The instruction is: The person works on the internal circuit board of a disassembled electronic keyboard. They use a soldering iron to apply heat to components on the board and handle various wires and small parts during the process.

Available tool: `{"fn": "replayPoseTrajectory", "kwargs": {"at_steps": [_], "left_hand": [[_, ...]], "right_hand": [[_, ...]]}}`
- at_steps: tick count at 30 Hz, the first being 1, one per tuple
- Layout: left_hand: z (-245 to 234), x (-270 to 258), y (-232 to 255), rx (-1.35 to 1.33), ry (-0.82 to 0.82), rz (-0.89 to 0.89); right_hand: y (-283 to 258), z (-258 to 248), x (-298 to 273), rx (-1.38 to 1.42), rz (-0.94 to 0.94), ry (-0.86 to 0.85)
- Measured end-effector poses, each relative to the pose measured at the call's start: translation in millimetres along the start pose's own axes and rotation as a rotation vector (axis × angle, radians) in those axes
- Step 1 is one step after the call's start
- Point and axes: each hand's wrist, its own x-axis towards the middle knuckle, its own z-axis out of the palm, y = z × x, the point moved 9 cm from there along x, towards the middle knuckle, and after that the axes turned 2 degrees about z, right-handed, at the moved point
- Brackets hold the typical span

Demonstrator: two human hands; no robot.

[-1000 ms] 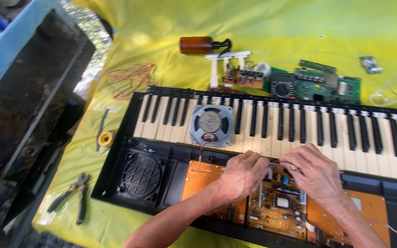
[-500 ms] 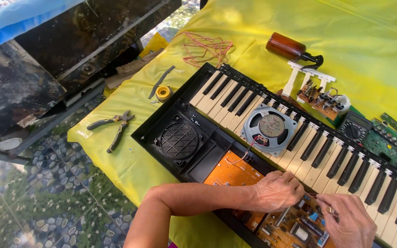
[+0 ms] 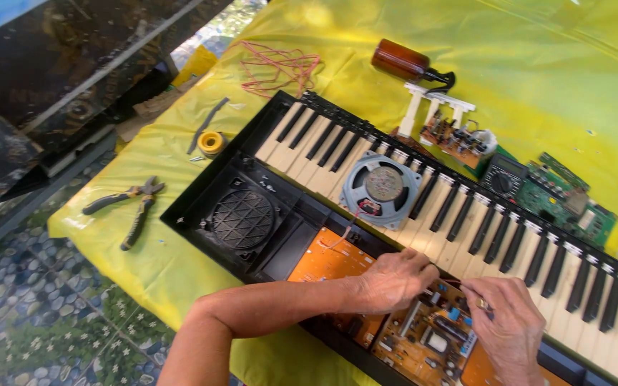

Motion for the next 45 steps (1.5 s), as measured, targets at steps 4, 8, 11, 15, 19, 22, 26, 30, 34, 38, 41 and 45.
{"fn": "replayPoseTrajectory", "kwargs": {"at_steps": [4,8,11,15,19,22,26,30,34,38,41,45], "left_hand": [[1.3,2.5,-3.9,-0.043,0.0,-0.032],[3.8,-2.7,-17.0,-0.092,0.136,-0.058],[-12.4,-4.8,-21.0,-0.215,0.212,-0.099],[-27.9,-1.7,-25.9,-0.367,0.247,-0.194],[-20.6,-0.7,-30.0,-0.415,0.26,-0.16],[-31.7,0.0,-25.6,-0.495,0.282,-0.166],[-35.1,-1.1,-33.3,-0.671,0.33,-0.255],[-34.0,-3.5,-41.9,-0.825,0.357,-0.356],[-20.8,-5.9,-50.3,-0.971,0.355,-0.428],[-9.4,-8.1,-57.5,-1.092,0.349,-0.534],[-6.4,-8.4,-59.4,-1.136,0.344,-0.56],[-8.0,-6.5,-58.7,-1.179,0.343,-0.574]], "right_hand": [[17.6,10.0,-11.6,-0.069,-0.053,0.073],[13.9,10.8,-12.5,-0.016,-0.086,0.134],[5.2,4.4,-5.3,-0.008,-0.069,0.154],[-3.7,7.6,-3.9,-0.101,-0.096,0.136],[-13.7,-3.2,1.2,-0.097,-0.111,0.135],[-14.3,-2.8,-0.3,-0.124,-0.082,0.146],[-19.7,-0.7,1.0,-0.169,-0.075,0.147],[-19.8,1.2,0.6,-0.206,-0.089,0.15],[-24.9,2.0,2.9,-0.227,-0.112,0.134],[-33.2,0.9,3.0,-0.302,-0.207,0.117],[-42.4,-0.7,5.4,-0.351,-0.266,0.118],[-56.7,-9.6,13.3,-0.396,-0.296,0.148]]}}
